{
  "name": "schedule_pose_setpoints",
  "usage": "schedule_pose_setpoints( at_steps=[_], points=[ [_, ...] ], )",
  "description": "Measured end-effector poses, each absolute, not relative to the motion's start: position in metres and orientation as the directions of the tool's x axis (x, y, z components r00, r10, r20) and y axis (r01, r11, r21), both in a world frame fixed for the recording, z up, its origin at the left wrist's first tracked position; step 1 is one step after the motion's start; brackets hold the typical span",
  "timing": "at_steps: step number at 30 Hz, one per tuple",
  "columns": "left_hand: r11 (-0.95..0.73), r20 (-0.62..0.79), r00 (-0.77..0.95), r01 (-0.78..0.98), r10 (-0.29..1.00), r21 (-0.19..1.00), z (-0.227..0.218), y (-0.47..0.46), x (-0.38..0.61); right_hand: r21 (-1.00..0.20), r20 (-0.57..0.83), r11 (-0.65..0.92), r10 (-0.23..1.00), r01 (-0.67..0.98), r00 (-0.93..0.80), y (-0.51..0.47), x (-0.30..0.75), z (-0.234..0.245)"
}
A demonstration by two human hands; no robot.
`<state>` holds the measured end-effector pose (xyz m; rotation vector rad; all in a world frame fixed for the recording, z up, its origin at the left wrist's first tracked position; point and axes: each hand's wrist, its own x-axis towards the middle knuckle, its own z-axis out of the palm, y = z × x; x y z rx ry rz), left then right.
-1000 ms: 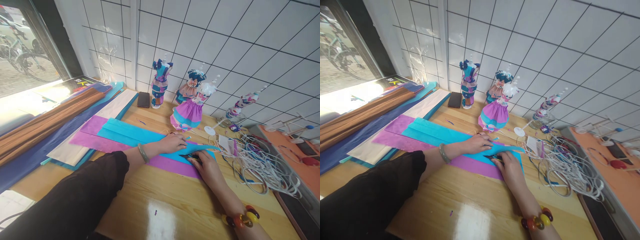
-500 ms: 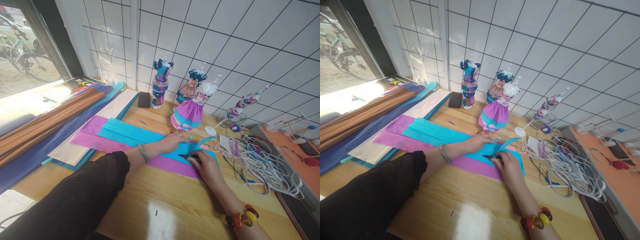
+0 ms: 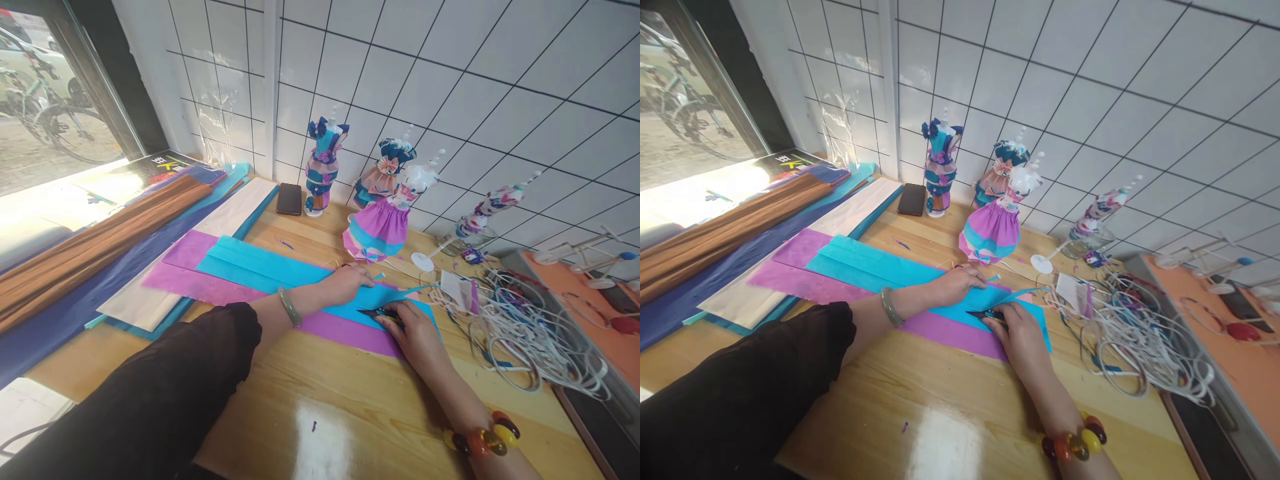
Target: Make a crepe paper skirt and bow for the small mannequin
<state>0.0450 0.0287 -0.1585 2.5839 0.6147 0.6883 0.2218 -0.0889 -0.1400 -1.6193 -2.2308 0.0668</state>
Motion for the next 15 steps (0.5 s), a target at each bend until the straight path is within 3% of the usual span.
schedule_pose_setpoints(
  at_steps=[15],
  points=[
    [-0.827, 0.414, 0.771, 0.246, 0.483, 0.506, -0.158, 0.0284, 0.0447, -0.263, 0.248, 0.283, 0.944, 0.922, -0.219, -0.089, 0.2233, -0.1409]
  ],
)
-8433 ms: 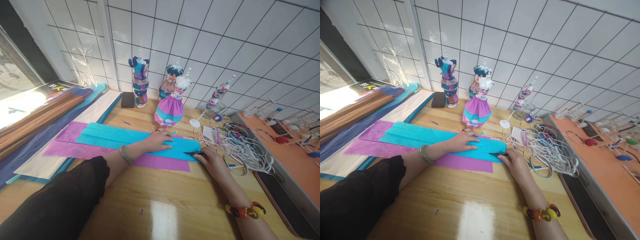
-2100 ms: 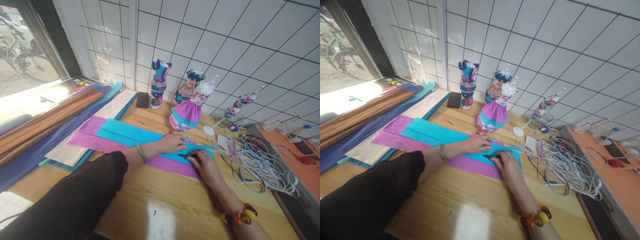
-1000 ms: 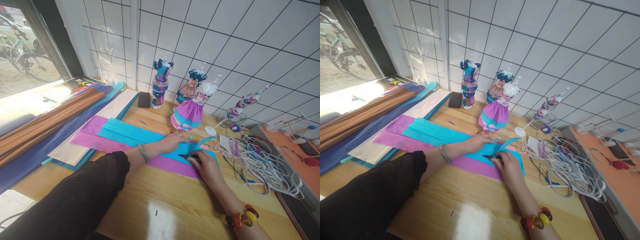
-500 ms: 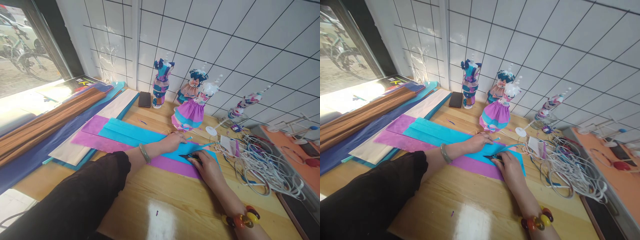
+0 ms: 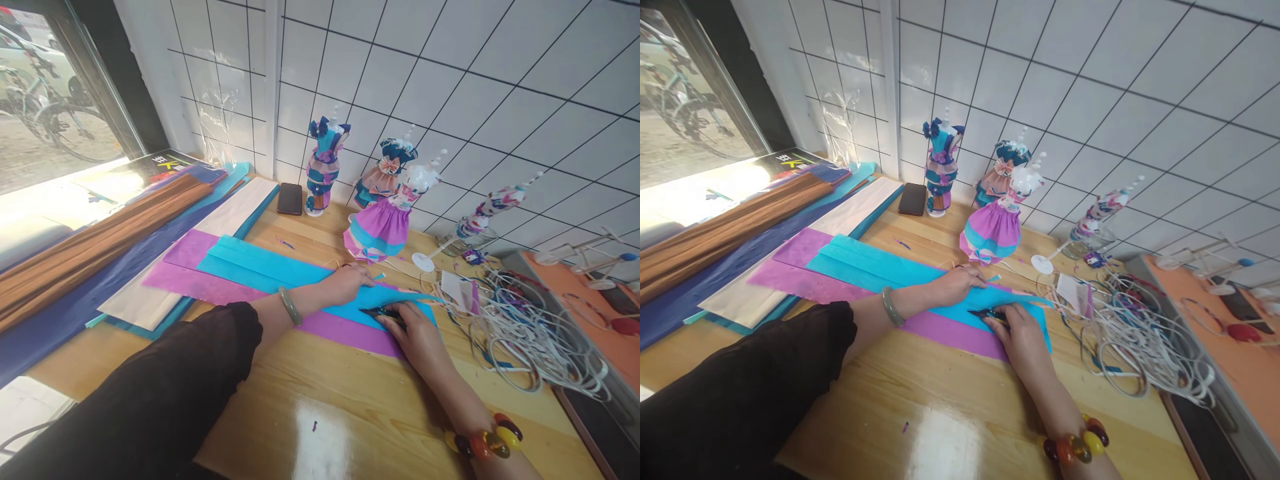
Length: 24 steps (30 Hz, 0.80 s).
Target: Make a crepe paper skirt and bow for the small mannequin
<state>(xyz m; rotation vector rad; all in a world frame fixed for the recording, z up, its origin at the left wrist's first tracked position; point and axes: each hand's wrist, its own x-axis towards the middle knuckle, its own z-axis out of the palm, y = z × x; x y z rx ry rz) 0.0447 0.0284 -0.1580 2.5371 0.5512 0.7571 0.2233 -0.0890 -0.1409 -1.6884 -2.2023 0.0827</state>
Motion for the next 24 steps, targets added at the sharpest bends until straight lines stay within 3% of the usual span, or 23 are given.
schedule_pose_setpoints(
  at_steps=[24],
  points=[
    [-0.83, 0.459, 0.748, 0.216, 0.48, 0.515, -0.167, 0.034, 0.049, -0.257, 0.269, 0.3, 0.935, 0.919, -0.23, -0.088, 0.209, -0.139]
  ],
)
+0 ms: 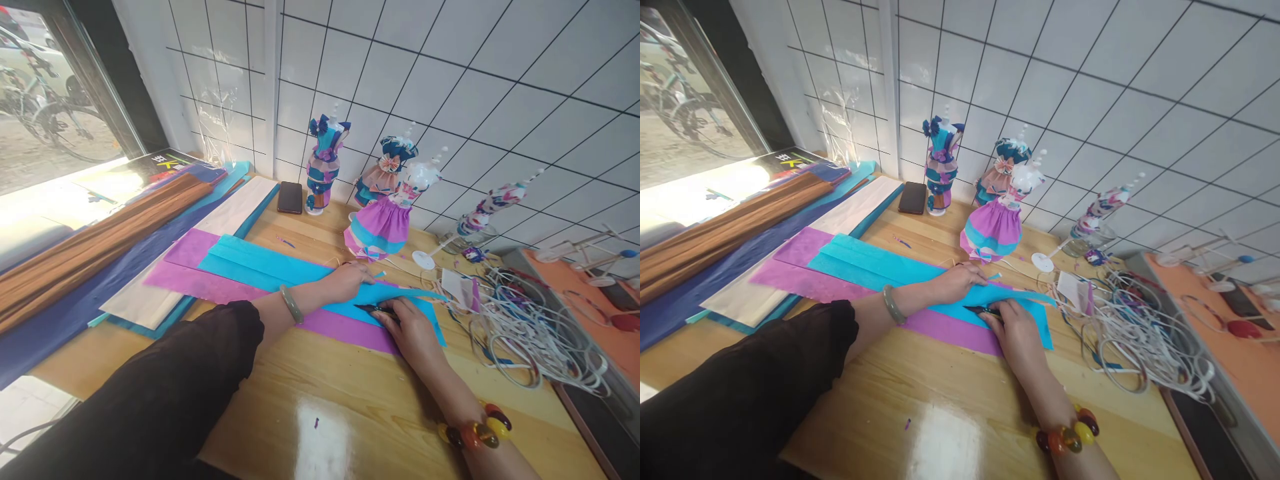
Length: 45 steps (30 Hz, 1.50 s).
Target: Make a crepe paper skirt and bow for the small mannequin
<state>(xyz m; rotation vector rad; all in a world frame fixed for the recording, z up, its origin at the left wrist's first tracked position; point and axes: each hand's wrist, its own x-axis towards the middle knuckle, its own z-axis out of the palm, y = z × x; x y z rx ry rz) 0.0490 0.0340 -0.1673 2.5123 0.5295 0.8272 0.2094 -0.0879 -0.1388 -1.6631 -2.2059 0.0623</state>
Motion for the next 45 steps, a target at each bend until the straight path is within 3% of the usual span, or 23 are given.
schedule_pose_setpoints(
  at_steps=[12, 18, 29, 39, 45],
  points=[
    [-0.817, 0.411, 0.762, 0.257, 0.499, 0.516, -0.168, 0.036, 0.049, -0.239, 0.239, 0.31, 0.937, 0.92, -0.254, -0.084, 0.205, -0.138],
    [-0.773, 0.372, 0.761, 0.254, 0.531, 0.581, -0.157, 0.031, 0.045, -0.249, 0.254, 0.335, 0.928, 0.909, -0.273, -0.08, 0.2, -0.138],
    [-0.796, 0.456, 0.746, 0.16, 0.485, 0.584, -0.154, 0.027, 0.043, -0.261, 0.283, 0.353, 0.918, 0.899, -0.278, -0.081, 0.197, -0.139],
    [-0.764, 0.37, 0.756, 0.258, 0.541, 0.591, -0.157, 0.031, 0.047, -0.274, 0.267, 0.333, 0.928, 0.902, -0.261, -0.081, 0.199, -0.142],
    [-0.796, 0.365, 0.828, 0.151, 0.426, 0.586, -0.133, 0.03, 0.018, -0.286, 0.286, 0.328, 0.926, 0.901, -0.246, -0.082, 0.199, -0.143]
  ],
)
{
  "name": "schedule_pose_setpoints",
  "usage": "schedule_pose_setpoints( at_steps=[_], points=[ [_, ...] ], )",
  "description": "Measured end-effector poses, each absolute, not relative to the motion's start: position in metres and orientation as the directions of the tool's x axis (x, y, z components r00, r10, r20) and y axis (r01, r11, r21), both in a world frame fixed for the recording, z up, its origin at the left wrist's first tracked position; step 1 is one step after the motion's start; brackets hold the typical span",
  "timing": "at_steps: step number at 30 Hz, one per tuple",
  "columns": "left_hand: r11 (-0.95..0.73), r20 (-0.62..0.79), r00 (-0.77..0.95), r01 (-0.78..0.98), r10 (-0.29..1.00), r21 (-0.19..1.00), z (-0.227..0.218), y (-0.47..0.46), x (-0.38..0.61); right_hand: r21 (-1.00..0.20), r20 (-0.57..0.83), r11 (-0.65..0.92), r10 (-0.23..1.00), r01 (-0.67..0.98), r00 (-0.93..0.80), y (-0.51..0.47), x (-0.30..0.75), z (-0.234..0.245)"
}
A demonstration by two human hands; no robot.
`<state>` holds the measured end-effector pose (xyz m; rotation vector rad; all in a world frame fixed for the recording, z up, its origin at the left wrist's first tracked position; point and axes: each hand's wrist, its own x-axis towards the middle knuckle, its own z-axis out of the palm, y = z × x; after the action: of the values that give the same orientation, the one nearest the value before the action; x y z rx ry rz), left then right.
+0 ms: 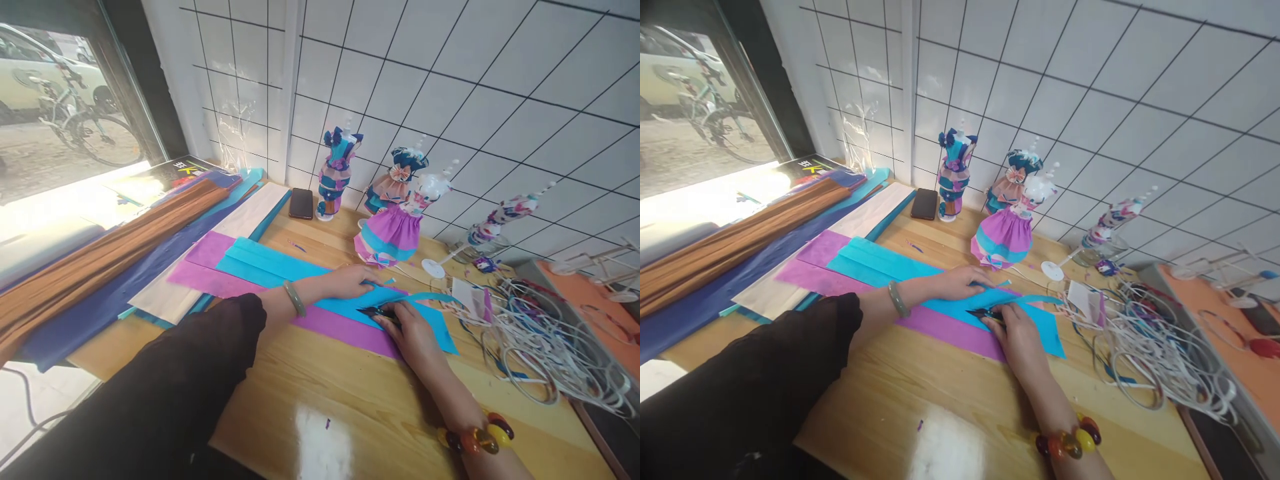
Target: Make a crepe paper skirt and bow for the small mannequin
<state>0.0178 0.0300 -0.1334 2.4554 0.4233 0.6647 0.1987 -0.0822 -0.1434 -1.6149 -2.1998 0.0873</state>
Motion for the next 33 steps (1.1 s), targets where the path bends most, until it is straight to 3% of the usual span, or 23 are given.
schedule_pose_setpoints(
  at_steps=[3, 9, 15, 33],
  points=[
    [-0.838, 0.286, 0.879, 0.199, 0.382, 0.508, -0.122, 0.034, -0.014, -0.295, 0.279, 0.328, 0.928, 0.898, -0.247, -0.082, 0.2, -0.145],
    [-0.846, 0.25, 0.847, 0.351, 0.47, 0.402, -0.133, 0.046, -0.066, -0.311, 0.272, 0.333, 0.929, 0.89, -0.253, -0.08, 0.201, -0.146],
    [-0.858, 0.321, 0.825, 0.33, 0.465, 0.395, -0.151, 0.051, -0.071, -0.308, 0.277, 0.32, 0.931, 0.896, -0.238, -0.078, 0.196, -0.144],
    [-0.845, 0.29, 0.825, 0.356, 0.485, 0.399, -0.143, 0.048, -0.071, -0.278, 0.263, 0.301, 0.937, 0.912, -0.229, -0.08, 0.18, -0.141]
  ],
)
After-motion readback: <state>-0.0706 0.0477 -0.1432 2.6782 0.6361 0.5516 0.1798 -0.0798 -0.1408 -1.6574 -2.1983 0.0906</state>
